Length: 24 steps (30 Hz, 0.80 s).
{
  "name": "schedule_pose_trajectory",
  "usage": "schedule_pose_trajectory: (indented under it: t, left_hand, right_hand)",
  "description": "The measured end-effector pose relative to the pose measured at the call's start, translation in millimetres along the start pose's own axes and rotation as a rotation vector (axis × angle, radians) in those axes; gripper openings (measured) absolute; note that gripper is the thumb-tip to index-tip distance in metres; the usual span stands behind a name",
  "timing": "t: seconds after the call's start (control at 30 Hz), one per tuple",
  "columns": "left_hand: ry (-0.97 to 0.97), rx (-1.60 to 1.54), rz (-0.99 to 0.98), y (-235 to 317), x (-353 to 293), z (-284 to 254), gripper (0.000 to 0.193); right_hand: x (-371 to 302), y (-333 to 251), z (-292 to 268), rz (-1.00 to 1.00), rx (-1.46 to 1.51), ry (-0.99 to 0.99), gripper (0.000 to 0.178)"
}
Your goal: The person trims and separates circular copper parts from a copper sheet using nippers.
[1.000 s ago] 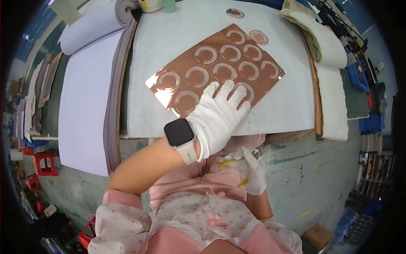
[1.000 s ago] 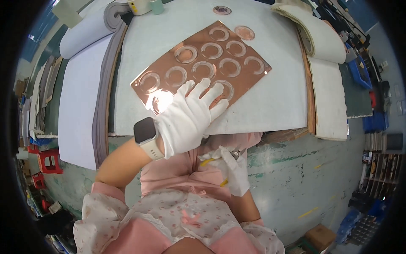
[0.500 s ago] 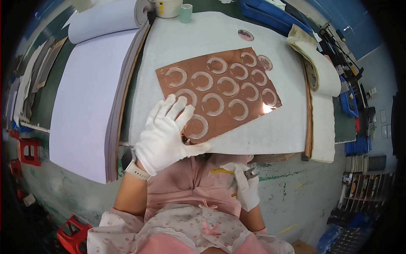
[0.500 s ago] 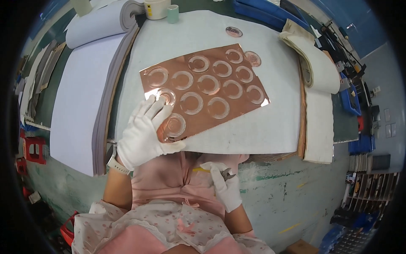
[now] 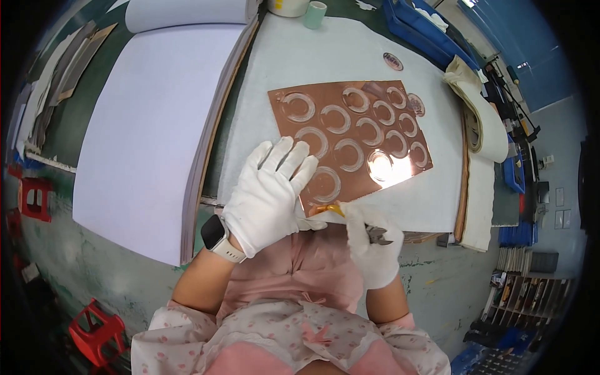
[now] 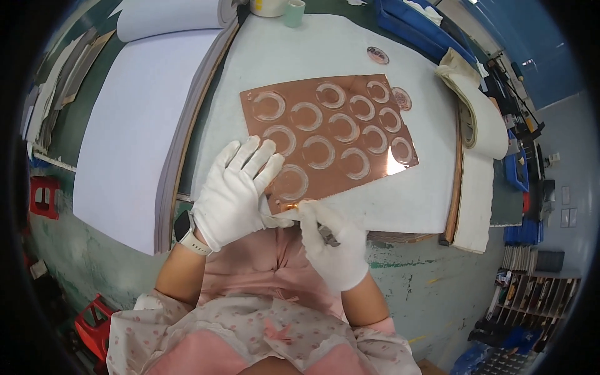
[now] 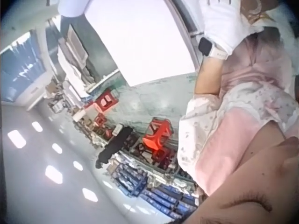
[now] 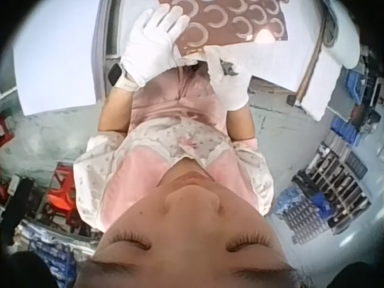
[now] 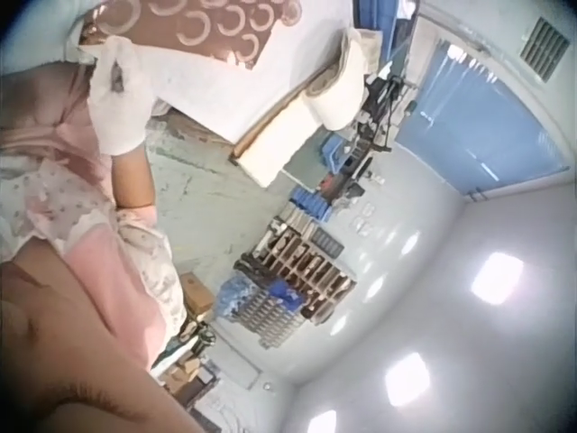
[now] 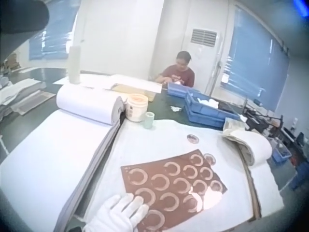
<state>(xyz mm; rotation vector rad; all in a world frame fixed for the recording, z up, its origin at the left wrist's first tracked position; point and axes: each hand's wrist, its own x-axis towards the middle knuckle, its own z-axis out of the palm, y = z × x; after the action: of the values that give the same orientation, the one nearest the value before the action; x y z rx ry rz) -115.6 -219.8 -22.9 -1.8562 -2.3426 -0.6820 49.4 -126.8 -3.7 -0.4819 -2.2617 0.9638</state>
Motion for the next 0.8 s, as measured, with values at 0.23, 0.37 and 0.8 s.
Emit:
schedule_pose_trajectory:
  t: [0.23, 0.37, 0.8]
  left_hand:
    - [-0.015, 0.027, 0.017, -5, 0, 1, 0.052]
    - [0.064, 0.015, 0.039, -7, -2, 3, 0.067]
    - [0.029, -0.063, 0.052, 0, 4, -9, 0.060]
  right_hand:
    - [10, -9, 8, 0.217, 0.060, -0.110, 0.013]
    - [6, -9, 10, 0.235, 0.208, 0.041, 0.012]
    - [9, -12, 6, 0.549, 0.575, 0.042, 0.014]
